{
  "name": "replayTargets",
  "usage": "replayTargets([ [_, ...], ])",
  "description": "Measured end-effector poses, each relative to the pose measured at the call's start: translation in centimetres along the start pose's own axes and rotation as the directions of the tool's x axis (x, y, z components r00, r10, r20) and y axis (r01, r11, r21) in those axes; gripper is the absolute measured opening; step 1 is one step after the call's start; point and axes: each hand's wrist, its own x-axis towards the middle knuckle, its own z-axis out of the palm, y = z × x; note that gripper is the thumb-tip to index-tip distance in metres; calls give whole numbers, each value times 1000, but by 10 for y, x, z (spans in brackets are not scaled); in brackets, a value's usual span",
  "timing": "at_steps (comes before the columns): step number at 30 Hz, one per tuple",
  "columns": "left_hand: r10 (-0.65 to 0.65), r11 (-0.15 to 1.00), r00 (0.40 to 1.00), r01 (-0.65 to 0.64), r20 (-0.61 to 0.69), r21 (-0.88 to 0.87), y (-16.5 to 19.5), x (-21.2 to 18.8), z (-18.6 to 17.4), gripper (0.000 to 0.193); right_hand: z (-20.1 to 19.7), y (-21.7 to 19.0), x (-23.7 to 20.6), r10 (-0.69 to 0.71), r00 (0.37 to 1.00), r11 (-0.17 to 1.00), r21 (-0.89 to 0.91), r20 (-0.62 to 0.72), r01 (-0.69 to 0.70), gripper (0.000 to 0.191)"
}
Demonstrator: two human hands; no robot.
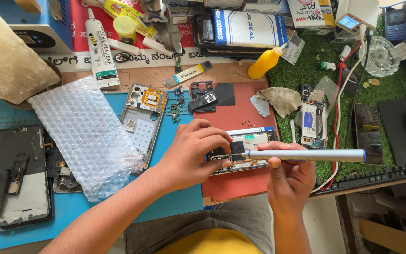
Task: The person repairs a disassembled smartphone on a workbench, holding the phone steady with one hand while using a screwdriver to work on screws and internal components. They reposition the phone and continue working on the board area, at one point picking up a small component and placing it aside.
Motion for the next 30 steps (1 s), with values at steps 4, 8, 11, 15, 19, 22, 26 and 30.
replayTargets([
  [4, 1, 998, 1000, -3, 29, 68, 1, 0, -2, 69, -1, 0, -2, 19, 1000, 1000, -8, 14, -19, 28],
  [8, 3, 984, 999, -11, 42, 178, 3, 0, -2, 107, -1, 1, -6, 46, 998, 996, -82, 49, -42, 29],
  [11, -8, 981, 998, -4, 61, 195, 3, 0, -2, 115, -1, 4, -8, 62, 993, 994, -99, 100, -52, 31],
  [15, -15, 984, 997, 2, 70, 178, 3, 0, -1, 117, 0, 5, -8, 83, 984, 989, -133, 157, -62, 33],
  [19, -7, 984, 998, -5, 68, 175, 2, 0, -1, 117, 1, 4, -6, 69, 979, 985, -168, 190, -36, 32],
  [22, -14, 985, 997, 1, 73, 171, 2, 0, -2, 117, 4, 3, -5, 64, 980, 982, -185, 190, -28, 31],
  [26, -17, 985, 997, 4, 72, 170, 3, 0, -2, 116, 6, 2, -4, 58, 979, 980, -198, 194, -18, 30],
  [30, -19, 985, 997, 6, 74, 171, 3, 0, -2, 116, 6, 1, -4, 51, 978, 978, -207, 204, -8, 30],
])
